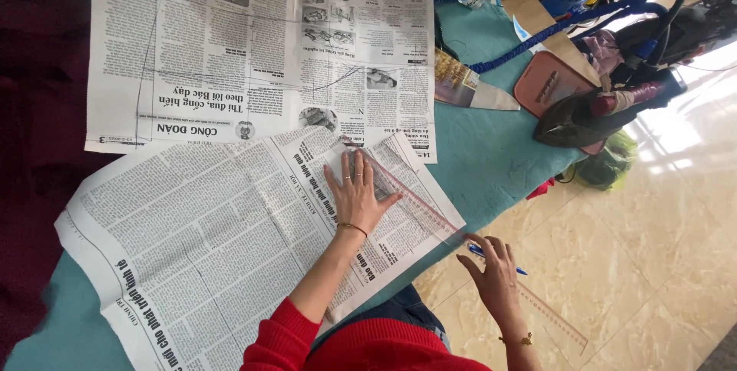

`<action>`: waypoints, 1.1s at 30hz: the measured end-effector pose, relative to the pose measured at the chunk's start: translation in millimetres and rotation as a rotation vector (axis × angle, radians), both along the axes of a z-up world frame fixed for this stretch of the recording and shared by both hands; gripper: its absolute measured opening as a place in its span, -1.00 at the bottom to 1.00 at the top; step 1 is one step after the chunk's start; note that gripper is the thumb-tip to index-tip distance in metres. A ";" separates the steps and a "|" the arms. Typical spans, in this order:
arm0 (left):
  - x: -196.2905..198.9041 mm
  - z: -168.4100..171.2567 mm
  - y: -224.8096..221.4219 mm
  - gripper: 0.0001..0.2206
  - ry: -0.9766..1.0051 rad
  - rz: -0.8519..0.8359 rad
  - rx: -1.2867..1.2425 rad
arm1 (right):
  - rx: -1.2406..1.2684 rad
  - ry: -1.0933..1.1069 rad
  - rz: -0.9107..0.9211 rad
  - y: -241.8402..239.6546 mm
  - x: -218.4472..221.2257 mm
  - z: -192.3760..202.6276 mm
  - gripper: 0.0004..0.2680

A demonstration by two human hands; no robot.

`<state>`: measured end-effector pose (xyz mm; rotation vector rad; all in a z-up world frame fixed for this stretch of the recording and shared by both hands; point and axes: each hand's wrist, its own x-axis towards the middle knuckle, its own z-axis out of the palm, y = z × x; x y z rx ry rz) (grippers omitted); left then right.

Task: Drawing garment patterns on newspaper using a ruler and pen on a work table.

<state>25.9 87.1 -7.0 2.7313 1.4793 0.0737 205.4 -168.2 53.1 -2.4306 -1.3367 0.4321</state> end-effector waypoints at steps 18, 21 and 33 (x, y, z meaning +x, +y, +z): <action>-36.1 9.6 43.3 -0.56 -0.259 -0.233 -0.127 | 0.059 -0.031 -0.035 7.5 6.3 2.8 -0.68; -36.2 7.8 43.5 -0.55 -0.257 -0.235 -0.134 | 0.047 -0.011 -0.054 8.7 4.0 5.8 -0.69; -37.5 5.1 43.4 -0.50 -0.226 -0.256 -0.083 | 0.016 0.002 -0.067 6.4 6.5 -0.3 -0.69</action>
